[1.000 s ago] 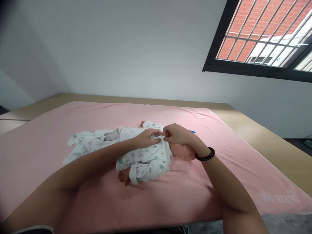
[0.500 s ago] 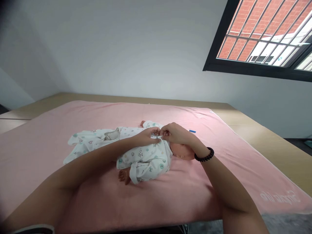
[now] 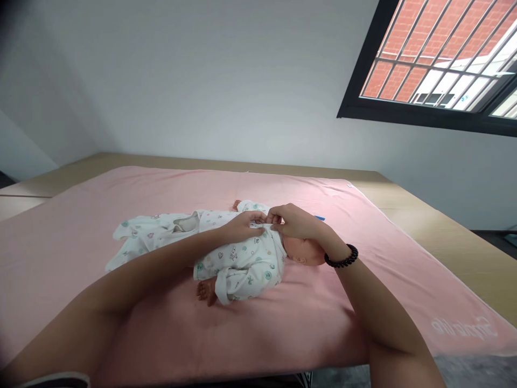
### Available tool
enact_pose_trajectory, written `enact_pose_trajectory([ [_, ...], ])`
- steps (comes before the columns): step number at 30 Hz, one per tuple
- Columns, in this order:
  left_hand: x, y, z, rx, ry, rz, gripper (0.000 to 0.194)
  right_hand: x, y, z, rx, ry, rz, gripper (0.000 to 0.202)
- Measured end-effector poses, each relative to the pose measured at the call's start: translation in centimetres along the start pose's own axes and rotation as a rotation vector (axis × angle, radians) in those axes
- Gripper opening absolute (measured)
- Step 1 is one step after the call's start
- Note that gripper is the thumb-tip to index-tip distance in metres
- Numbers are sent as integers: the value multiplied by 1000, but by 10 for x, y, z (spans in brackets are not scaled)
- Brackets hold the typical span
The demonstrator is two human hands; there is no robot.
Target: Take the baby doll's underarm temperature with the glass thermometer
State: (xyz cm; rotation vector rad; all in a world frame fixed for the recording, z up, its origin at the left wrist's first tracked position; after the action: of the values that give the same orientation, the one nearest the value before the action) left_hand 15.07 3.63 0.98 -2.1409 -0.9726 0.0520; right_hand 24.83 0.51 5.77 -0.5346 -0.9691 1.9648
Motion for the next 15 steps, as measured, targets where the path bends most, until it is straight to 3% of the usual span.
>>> enact_pose_trajectory([
  [8, -4, -4, -8, 33, 32, -48, 19, -3, -1, 3, 17, -6, -4, 17],
  [15, -7, -5, -9, 90, -3, -70, 31, -3, 4, 6, 29, -23, 40, 18],
])
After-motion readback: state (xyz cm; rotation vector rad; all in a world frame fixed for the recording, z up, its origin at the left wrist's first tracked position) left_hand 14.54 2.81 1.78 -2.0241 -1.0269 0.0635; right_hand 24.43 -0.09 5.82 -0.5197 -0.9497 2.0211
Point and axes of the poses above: each hand's wrist, its own x-axis towards the middle knuckle, its own y-axis out of the palm, z = x × y, the point moved 9 cm from there along x, towards the middle knuckle, and after that the axes turned 12 degrees about x, right-handed, at the moved point
